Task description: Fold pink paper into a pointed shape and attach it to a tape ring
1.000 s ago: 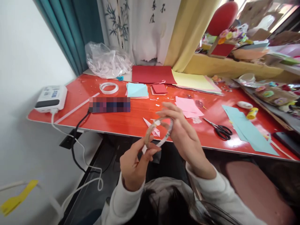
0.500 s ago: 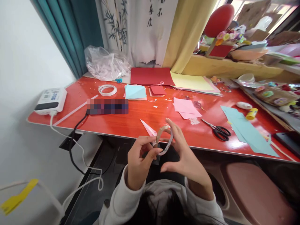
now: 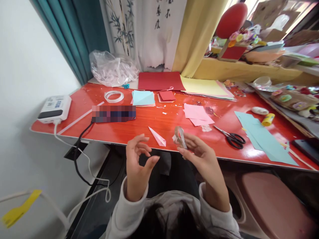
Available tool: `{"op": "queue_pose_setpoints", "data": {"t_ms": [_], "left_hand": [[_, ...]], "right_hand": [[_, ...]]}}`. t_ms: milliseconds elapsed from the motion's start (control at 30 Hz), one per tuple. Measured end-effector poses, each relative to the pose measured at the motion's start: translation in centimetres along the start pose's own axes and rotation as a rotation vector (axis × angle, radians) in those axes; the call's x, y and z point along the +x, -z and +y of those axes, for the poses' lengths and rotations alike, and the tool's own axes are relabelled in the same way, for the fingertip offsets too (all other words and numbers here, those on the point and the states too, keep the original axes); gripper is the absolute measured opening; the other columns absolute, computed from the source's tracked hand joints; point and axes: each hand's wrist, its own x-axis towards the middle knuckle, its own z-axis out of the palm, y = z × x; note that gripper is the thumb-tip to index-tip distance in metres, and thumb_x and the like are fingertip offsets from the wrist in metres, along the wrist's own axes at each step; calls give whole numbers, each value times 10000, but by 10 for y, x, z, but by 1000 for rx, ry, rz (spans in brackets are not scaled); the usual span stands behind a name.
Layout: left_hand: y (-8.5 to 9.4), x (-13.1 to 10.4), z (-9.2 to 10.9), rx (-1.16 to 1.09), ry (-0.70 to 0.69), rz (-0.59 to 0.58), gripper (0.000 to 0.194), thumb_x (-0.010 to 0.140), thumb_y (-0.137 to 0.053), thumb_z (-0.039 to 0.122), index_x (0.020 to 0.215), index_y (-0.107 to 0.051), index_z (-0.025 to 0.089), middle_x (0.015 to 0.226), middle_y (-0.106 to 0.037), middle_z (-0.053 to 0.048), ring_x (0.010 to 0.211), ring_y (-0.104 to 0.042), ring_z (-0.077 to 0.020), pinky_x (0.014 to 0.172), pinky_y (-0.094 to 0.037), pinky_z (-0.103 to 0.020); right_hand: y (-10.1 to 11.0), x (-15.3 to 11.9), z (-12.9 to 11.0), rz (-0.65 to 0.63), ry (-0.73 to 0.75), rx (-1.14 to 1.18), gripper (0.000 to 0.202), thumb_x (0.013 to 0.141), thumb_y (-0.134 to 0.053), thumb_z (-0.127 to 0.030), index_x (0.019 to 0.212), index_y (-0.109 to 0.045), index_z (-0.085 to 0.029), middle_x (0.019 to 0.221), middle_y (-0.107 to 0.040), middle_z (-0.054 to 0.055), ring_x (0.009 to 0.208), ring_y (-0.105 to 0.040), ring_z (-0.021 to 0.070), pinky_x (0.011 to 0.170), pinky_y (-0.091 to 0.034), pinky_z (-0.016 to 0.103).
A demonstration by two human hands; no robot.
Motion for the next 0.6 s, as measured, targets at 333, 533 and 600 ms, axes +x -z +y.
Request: {"op": "queue_pose_setpoints", "data": {"t_ms": [333,533,600], "left_hand": [[-4,-3,3,-38,149,-157,158,772,-675,152,912,-663,225,883,-652,-14,868,-596,-144,816,-462,-261],[-11,-5,-2,-166,202,-9,175,781,-659,130,927,-656,229,907,-651,7,867,-616,-106,807,-494,-207],[-14,-6,-5,-185,220,38,181,772,-668,125,920,-659,229,885,-662,16,834,-628,-94,773,-511,-186]], "right_hand": [[-15,-2,-3,-249,-157,185,287,779,-692,-292,1055,-686,-212,738,-646,8,503,-433,55,462,-392,203],[-16,2,3,-271,-36,55,449,737,-732,-278,1173,-632,-318,1163,-530,42,967,-578,151,773,-540,257],[-16,3,3,-286,-13,19,445,748,-724,-291,1182,-622,-307,1180,-545,44,1085,-562,182,900,-510,299]]}}
